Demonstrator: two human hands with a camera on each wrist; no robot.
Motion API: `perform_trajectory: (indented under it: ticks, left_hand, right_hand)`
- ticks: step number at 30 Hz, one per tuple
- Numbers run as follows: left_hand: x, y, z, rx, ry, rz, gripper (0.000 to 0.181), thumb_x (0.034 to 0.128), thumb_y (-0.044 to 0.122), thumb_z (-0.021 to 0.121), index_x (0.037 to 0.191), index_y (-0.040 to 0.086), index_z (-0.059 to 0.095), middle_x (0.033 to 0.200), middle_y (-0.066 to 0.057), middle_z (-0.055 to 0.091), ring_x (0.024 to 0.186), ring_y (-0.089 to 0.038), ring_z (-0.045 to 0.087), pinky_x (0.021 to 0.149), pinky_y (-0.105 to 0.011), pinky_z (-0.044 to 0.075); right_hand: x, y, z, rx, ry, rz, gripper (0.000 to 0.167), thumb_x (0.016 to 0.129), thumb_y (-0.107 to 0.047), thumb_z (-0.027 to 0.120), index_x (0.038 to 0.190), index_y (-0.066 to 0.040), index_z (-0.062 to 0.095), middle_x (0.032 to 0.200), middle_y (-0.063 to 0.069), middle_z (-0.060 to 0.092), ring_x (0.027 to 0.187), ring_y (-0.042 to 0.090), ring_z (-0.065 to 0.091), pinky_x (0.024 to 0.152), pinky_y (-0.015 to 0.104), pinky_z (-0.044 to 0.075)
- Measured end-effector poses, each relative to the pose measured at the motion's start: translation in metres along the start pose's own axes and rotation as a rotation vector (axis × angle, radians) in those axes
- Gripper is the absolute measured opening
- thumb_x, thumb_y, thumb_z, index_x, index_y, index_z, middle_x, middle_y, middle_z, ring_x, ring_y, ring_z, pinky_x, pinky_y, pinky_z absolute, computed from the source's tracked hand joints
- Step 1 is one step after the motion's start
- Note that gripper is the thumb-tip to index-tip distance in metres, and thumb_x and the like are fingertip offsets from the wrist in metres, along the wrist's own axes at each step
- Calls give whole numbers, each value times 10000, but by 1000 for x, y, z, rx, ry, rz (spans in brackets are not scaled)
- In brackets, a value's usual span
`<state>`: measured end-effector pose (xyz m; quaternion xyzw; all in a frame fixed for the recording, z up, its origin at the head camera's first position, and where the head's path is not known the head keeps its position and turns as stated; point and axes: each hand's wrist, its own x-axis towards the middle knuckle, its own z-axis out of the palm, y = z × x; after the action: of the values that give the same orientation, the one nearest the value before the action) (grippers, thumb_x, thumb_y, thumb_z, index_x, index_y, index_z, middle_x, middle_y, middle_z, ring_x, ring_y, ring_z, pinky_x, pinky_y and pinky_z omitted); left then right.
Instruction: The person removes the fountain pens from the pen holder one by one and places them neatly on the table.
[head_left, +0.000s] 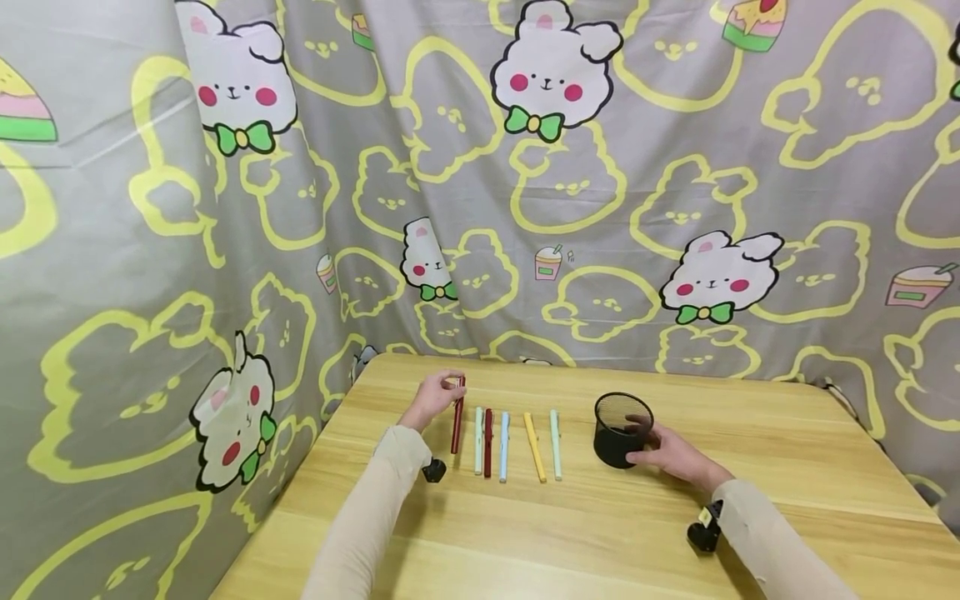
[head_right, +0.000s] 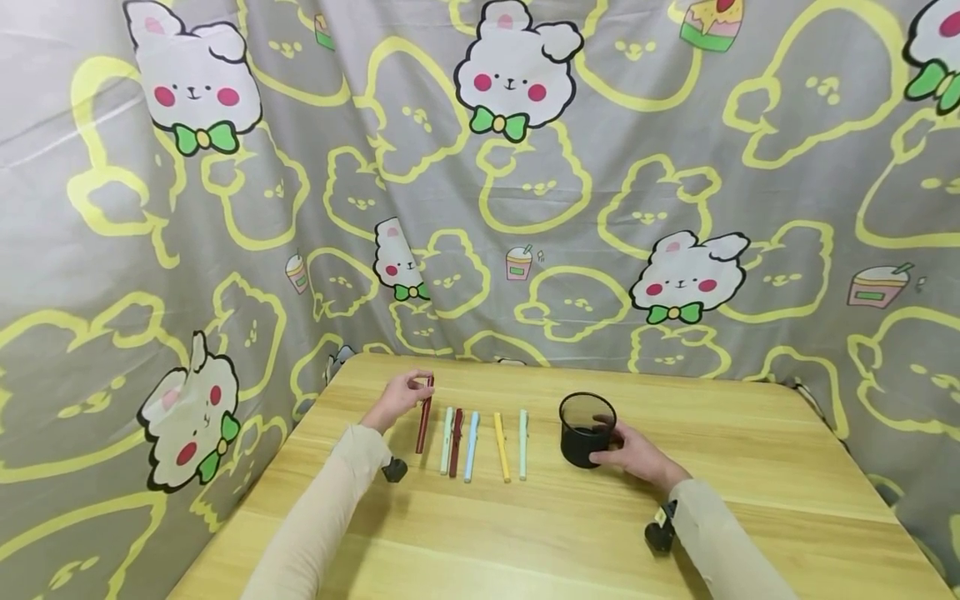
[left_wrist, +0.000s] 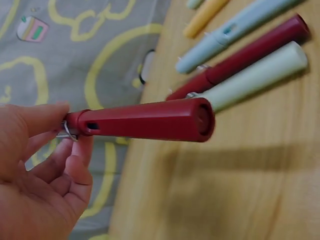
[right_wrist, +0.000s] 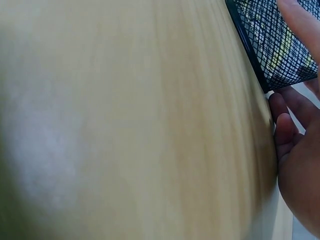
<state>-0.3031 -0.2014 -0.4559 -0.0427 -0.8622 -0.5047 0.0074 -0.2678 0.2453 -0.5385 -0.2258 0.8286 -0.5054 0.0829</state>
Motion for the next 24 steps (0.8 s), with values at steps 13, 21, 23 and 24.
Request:
perform_trajectory:
  ticks: [13,21,23,24]
  left_hand:
    - [0,-21,15,-20,-60,-52,365,893,28,630,1243,-46,560,920,-137,619,789,-206,599,700,-372,516]
    - [-1,-26,20,39,-52,-78,367,890,57,641,1239,-30,567,962,-139,597,820,-222,583,676,-334,495]
    - [-1,-28,21,32,-46,-82,365,886,54,644,1235,-27,572,958,-136,594,800,-209,576,667,-328,493]
    - [0,-29,22,28,-47,-84,367,884,51,644,1235,-28,570,955,-134,590,791,-205,572,663,-329,494]
  right_hand:
    - [-1,0,-1,33,-17,-16,761,850,-182,719,1442,28,290,1357,286,433,1245,431,392,904,195,393]
    - [-2,-4,0,26,-18,-17,753,863,-166,705,1439,55,273,1366,299,416,1242,431,396,911,218,400]
    - [-2,-3,0,29,-12,-15,752,860,-168,708,1437,53,279,1370,298,413,1246,439,389,910,211,397]
    - [-2,-3,0,28,-12,-19,751,859,-167,709,1435,56,282,1365,302,416,1243,442,391,908,208,396]
